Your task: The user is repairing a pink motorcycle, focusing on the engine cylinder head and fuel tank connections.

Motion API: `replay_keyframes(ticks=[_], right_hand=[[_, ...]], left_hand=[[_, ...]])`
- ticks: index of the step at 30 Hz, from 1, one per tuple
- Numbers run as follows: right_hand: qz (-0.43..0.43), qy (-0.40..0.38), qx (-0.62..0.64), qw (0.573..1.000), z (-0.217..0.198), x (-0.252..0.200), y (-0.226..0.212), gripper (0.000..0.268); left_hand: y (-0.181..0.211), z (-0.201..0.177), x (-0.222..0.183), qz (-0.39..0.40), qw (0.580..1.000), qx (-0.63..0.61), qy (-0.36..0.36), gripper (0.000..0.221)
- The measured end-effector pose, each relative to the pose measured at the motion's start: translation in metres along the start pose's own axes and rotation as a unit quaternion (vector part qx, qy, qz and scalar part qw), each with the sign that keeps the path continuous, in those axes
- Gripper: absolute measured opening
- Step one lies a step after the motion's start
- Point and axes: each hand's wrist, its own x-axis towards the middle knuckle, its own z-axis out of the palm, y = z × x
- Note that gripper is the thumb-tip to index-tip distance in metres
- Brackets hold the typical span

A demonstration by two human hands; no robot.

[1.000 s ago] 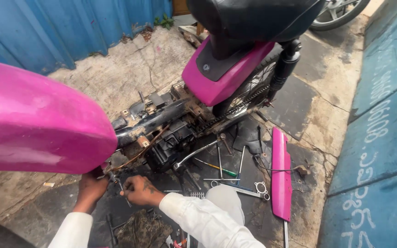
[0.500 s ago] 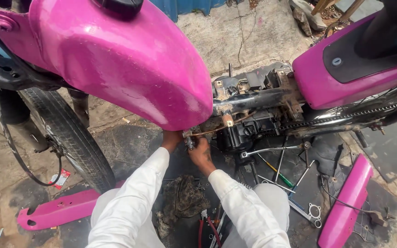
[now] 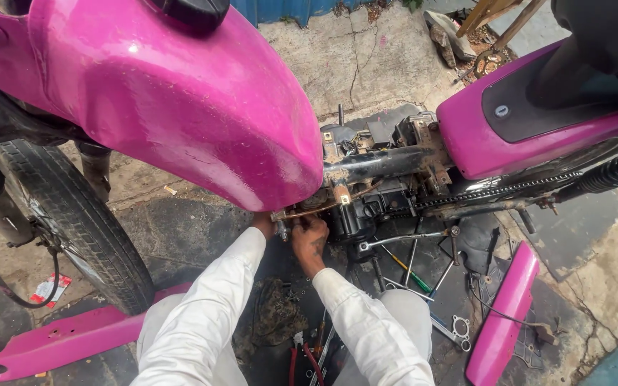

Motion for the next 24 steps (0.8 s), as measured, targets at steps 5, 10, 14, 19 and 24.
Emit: replay_keyframes(ticks=[5,10,14,19,24], right_hand=[[0.038,0.011,0.013,0.999,0.007,-0.001,-0.005,0.015],[0.065,0.013,0.049,0.997,0.008,0.001,-0.003,0.016],[0.134,-0.003,0.087,0.987,0.01,-0.002,-0.001,0.016],[0.166,-0.012,0.129,0.978,0.01,0.001,0.016,0.018],[0.157,-0.02,0.168,0.973,0.014,-0.001,0.015,0.018]], left_hand=[[0.016,0.002,-0.002,-0.078,0.966,-0.241,0.052,0.032],[0.026,0.001,0.005,-0.222,0.707,-0.67,0.04,0.02],[0.035,-0.001,0.005,-0.204,0.706,-0.675,0.064,0.025],[0.087,-0.048,-0.008,-0.217,0.588,-0.776,0.066,0.033],[0.064,-0.017,-0.009,-0.153,0.601,-0.781,0.076,0.035]])
